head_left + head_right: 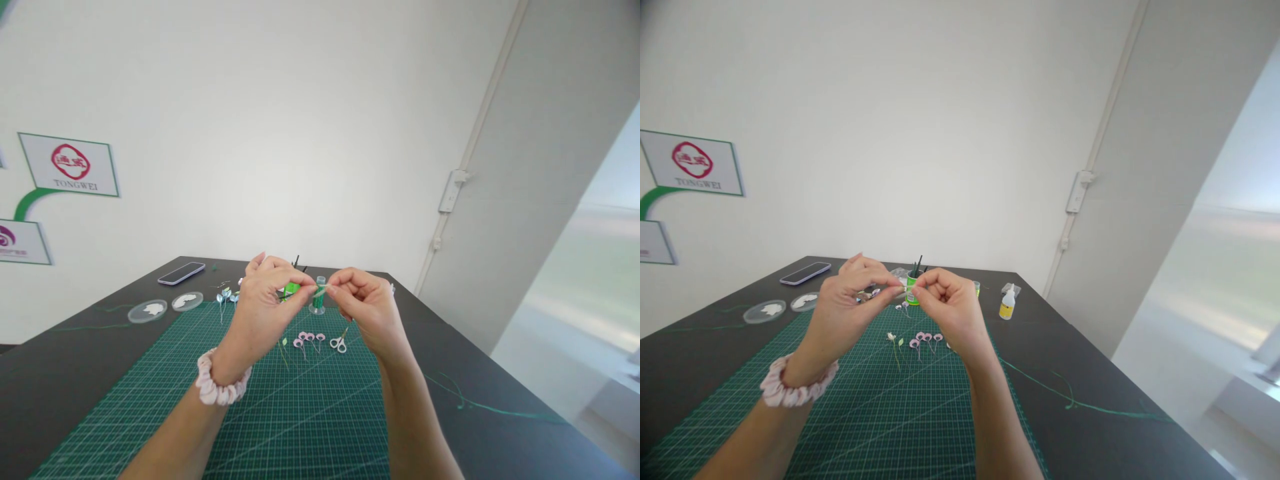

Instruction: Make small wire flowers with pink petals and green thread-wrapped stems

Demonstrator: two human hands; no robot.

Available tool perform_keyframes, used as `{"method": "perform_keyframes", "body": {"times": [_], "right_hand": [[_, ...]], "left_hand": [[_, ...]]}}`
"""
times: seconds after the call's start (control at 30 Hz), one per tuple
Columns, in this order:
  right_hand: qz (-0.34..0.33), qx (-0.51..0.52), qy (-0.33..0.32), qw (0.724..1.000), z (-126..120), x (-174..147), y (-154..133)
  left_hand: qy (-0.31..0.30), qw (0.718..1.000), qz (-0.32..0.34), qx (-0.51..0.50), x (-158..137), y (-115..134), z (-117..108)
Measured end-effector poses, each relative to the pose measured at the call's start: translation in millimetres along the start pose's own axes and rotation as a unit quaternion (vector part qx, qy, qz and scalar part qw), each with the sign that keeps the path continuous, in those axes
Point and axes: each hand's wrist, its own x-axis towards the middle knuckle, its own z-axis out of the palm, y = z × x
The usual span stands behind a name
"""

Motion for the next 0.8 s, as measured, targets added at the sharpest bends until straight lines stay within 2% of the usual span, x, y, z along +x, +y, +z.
{"method": "perform_keyframes", "body": {"times": [0.17, 0.33, 0.53, 0.8], "right_hand": [[0.016, 0.071, -0.038, 0.997, -8.4, -0.6, 4.6], [0.043, 0.187, -0.027, 0.981, -11.5, 0.2, 4.3], [0.054, 0.103, -0.032, 0.993, -13.1, 1.2, 3.4], [0.066, 0.110, -0.030, 0.991, -2.1, 5.7, 13.9]], "left_hand": [[-0.010, 1.000, 0.004, 0.010, 0.2, -2.3, -1.9], [-0.028, 1.000, 0.000, 0.003, 0.2, -2.6, -3.0], [-0.061, 0.995, -0.039, -0.074, 0.9, -0.2, -5.0], [-0.098, 0.983, -0.093, -0.122, -0.4, 0.4, -5.2]]}}
